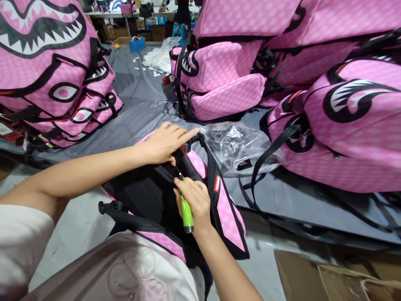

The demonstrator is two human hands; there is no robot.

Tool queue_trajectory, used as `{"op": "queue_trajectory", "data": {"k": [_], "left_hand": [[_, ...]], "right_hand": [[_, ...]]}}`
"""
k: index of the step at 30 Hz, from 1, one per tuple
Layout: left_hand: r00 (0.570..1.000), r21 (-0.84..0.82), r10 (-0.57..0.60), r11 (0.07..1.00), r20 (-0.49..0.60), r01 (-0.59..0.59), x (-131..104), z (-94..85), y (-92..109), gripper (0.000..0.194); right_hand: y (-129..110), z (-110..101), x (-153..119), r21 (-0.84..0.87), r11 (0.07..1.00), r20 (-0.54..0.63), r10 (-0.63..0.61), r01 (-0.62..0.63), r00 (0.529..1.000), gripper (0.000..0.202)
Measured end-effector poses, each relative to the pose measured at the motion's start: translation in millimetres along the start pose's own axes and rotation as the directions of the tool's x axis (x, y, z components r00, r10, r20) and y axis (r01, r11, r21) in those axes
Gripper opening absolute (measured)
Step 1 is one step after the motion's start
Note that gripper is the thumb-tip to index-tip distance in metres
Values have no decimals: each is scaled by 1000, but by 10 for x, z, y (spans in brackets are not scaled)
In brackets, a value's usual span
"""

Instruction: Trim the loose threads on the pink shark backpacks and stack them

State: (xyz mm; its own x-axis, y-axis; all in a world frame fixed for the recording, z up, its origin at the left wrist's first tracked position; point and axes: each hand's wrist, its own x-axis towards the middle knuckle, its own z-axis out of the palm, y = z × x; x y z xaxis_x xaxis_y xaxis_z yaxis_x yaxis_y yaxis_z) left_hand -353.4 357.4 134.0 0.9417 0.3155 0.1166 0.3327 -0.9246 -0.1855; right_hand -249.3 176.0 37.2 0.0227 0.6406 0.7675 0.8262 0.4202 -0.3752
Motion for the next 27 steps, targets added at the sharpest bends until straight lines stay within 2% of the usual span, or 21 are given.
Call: {"op": "queue_trajectory", "data": {"k": [5, 10, 14, 17, 20, 23, 25, 27], "left_hand": [[999, 61, 40, 997, 14, -40, -142, -62, 115, 123], [998, 98, 8, 995, 59, -14, -90, 58, 136, 123], [1000, 81, 1, 997, 3, -1, -97, 91, 150, 109], [1000, 61, -20, 998, -16, 21, -127, 87, 156, 100], [988, 52, -149, 987, -27, 150, -130, 106, 150, 107], [965, 47, -260, 964, -26, 261, -119, 130, 155, 108], [962, 58, -271, 960, -26, 272, -115, 132, 169, 105], [962, 70, -272, 959, -31, 274, -114, 124, 186, 103]], "right_hand": [[23, 78, -24, 8, 998, -51, 68, -68, 996, 38], [-27, 97, -7, 57, 986, -41, 162, -160, 986, 36], [-20, 74, 2, 49, 986, 12, 159, -159, 987, 34], [-1, 61, 14, 75, 976, 46, 203, -206, 978, 31], [35, 43, 43, 150, 931, 57, 328, -333, 943, 37], [92, -3, 113, 251, 855, -8, 471, -454, 882, 40], [126, -48, 196, 212, 847, -54, 508, -488, 859, 32], [147, -85, 305, 117, 854, -17, 512, -507, 859, 23]]}}
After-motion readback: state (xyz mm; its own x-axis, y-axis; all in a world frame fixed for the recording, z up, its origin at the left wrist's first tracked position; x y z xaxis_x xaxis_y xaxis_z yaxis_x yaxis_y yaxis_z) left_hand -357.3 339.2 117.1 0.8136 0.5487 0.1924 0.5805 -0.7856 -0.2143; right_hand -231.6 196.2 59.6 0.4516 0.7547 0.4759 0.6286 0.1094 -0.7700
